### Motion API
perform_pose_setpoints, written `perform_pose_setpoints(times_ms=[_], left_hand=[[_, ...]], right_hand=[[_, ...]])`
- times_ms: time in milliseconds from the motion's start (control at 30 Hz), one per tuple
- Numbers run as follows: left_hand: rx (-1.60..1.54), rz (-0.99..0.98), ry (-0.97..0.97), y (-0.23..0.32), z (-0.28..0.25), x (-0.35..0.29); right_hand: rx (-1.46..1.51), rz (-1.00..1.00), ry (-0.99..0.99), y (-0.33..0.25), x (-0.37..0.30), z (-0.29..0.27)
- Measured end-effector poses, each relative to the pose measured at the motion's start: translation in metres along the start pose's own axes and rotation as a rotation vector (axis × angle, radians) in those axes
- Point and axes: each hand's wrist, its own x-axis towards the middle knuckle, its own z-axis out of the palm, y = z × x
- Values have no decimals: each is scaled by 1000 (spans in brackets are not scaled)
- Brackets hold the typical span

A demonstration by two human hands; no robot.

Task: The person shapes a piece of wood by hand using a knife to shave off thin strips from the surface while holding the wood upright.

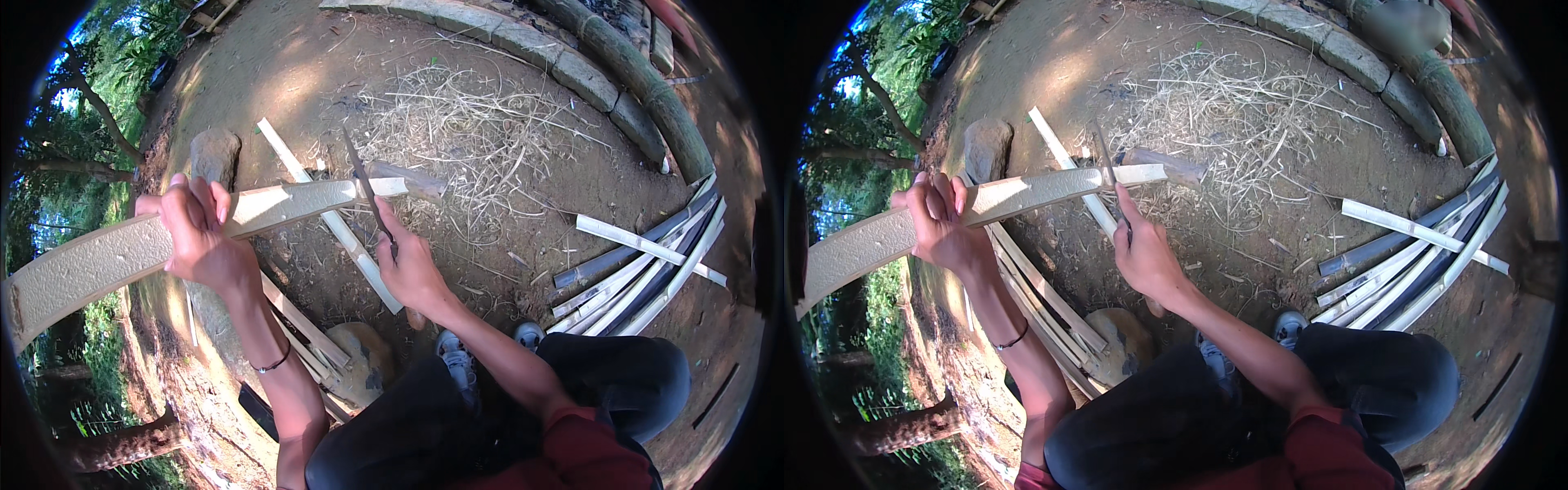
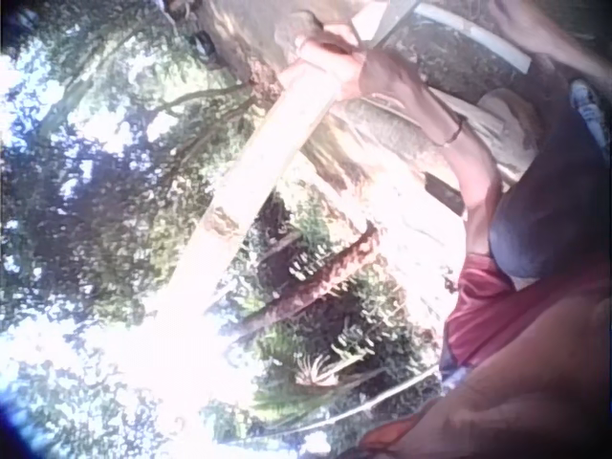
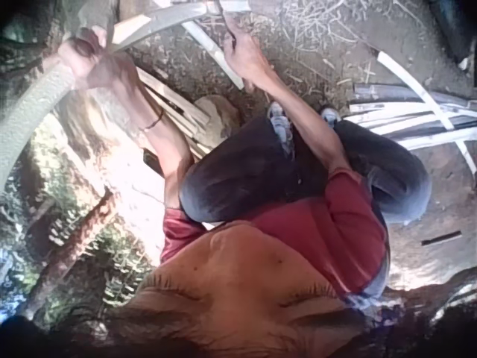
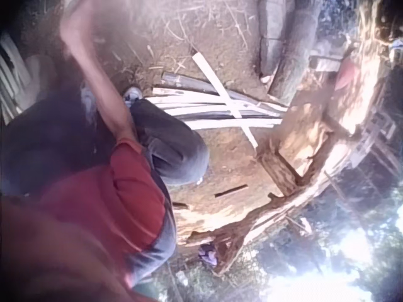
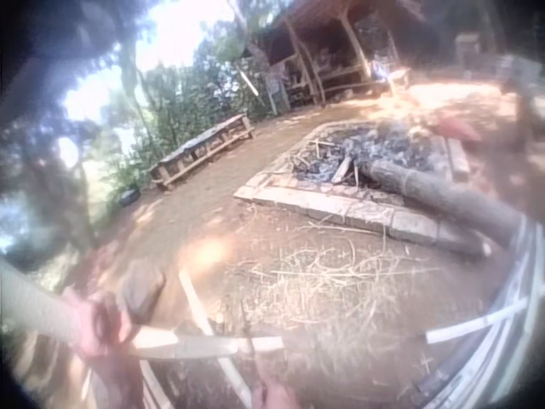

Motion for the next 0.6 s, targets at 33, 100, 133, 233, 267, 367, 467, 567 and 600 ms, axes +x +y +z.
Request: perform_pose_setpoints(times_ms=[33,100,133,233,267,367,467,567,600], left_hand=[[-5,-14,20,-4,3,-1],[-5,-24,82,-7,12,0],[1,-28,125,-6,15,0],[86,9,184,-8,16,0],[110,3,234,-7,18,0],[224,6,313,-7,22,-2],[232,-22,394,-10,23,2],[258,-27,461,-9,20,11],[257,-38,481,-8,20,11]], right_hand=[[26,1,-9,-11,-6,-3],[63,-17,-68,-54,-10,-15],[88,-61,-83,-63,-12,-15],[164,-173,-96,-72,-27,-5],[188,-200,-77,-70,-31,1],[169,-285,-19,-52,-28,12],[61,-124,-68,-33,-24,7],[61,-97,-18,-32,-20,7],[56,-89,-33,-40,-22,6]])
